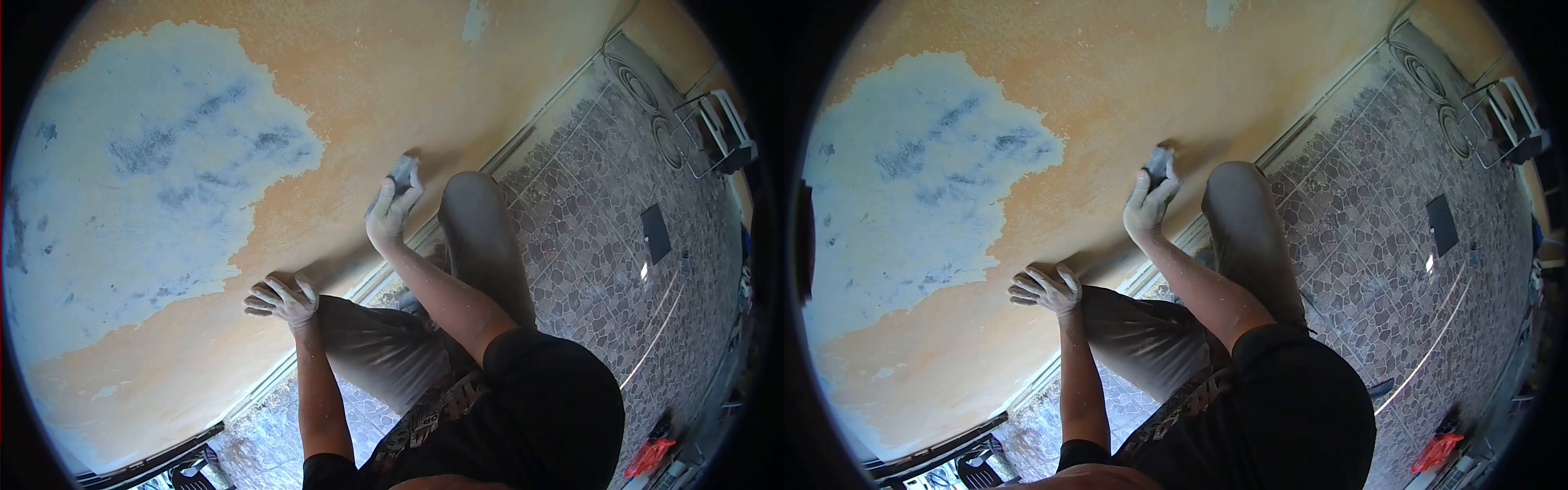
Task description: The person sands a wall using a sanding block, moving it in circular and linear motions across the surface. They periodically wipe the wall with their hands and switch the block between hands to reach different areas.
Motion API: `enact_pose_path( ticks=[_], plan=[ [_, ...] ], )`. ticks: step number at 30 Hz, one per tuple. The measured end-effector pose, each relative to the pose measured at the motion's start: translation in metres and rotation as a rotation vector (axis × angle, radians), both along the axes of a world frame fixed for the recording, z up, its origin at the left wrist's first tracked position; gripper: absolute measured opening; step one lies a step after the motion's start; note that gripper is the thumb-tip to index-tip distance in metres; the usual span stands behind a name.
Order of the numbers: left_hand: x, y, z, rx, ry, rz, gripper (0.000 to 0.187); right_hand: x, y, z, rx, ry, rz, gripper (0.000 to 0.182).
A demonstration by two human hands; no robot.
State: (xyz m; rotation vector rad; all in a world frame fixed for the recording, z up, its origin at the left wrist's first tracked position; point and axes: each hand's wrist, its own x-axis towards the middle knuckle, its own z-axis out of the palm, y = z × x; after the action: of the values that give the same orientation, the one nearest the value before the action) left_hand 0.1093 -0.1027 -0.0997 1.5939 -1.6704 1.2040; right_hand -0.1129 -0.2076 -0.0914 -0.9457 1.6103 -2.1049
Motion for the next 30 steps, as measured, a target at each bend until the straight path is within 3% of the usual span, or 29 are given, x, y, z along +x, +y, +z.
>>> enact_pose_path(
  ticks=[1,3,4,5,7,8,10,11,13,15,17,18,21,23,25,28,30],
  plan=[
    [0.0,-0.001,0.0,-0.009,-0.015,0.005,0.085,0.0,-0.005,-0.021,0.002,-0.002,0.001,0.056],
    [-0.002,0.0,0.001,-0.004,-0.002,-0.001,0.085,-0.002,-0.012,-0.065,0.223,-0.496,-0.032,0.052],
    [-0.001,-0.002,0.001,-0.011,-0.002,0.009,0.084,-0.002,-0.011,-0.077,0.388,-0.628,0.0,0.049],
    [-0.001,-0.003,0.0,-0.014,-0.006,0.016,0.084,-0.005,-0.008,-0.076,0.386,-0.632,-0.008,0.049],
    [0.0,-0.005,-0.001,-0.003,-0.015,0.016,0.084,-0.003,-0.006,-0.076,0.392,-0.384,0.047,0.049],
    [0.001,-0.004,-0.002,0.001,-0.009,0.022,0.085,-0.002,-0.002,-0.059,0.403,-0.395,0.044,0.049],
    [0.001,0.0,0.0,0.022,-0.02,0.032,0.086,-0.003,0.01,-0.007,-0.148,-0.133,0.207,0.048],
    [0.003,0.001,0.0,0.03,-0.029,0.03,0.086,-0.009,0.012,-0.007,-0.141,-0.143,0.203,0.048],
    [0.002,0.001,-0.002,0.04,-0.005,0.06,0.086,-0.031,0.01,-0.007,0.0,0.432,0.091,0.047],
    [-0.001,0.003,0.001,0.056,-0.01,0.068,0.088,-0.03,-0.003,-0.047,0.059,0.435,0.009,0.048],
    [-0.007,0.007,0.003,0.086,0.055,0.059,0.089,-0.018,-0.015,-0.085,0.156,-0.337,0.011,0.046],
    [-0.013,0.009,0.007,0.124,0.09,0.077,0.093,-0.017,-0.017,-0.073,0.264,-0.559,-0.015,0.037],
    [-0.041,0.016,0.021,0.196,0.289,0.065,0.095,-0.024,0.002,-0.025,0.271,-0.509,0.13,0.042],
    [-0.054,0.012,0.03,0.225,0.323,0.068,0.1,-0.009,0.011,0.001,-0.137,-0.337,0.287,0.05],
    [-0.068,0.005,0.046,0.207,0.315,0.054,0.102,-0.019,0.025,0.038,-0.218,0.412,0.176,0.057],
    [-0.08,-0.016,0.087,0.133,0.246,0.025,0.103,-0.025,0.006,0.0,-0.103,0.38,0.055,0.061],
    [-0.08,-0.019,0.111,0.124,0.238,0.036,0.105,-0.03,-0.017,-0.041,0.165,-0.008,-0.078,0.038]
  ],
)
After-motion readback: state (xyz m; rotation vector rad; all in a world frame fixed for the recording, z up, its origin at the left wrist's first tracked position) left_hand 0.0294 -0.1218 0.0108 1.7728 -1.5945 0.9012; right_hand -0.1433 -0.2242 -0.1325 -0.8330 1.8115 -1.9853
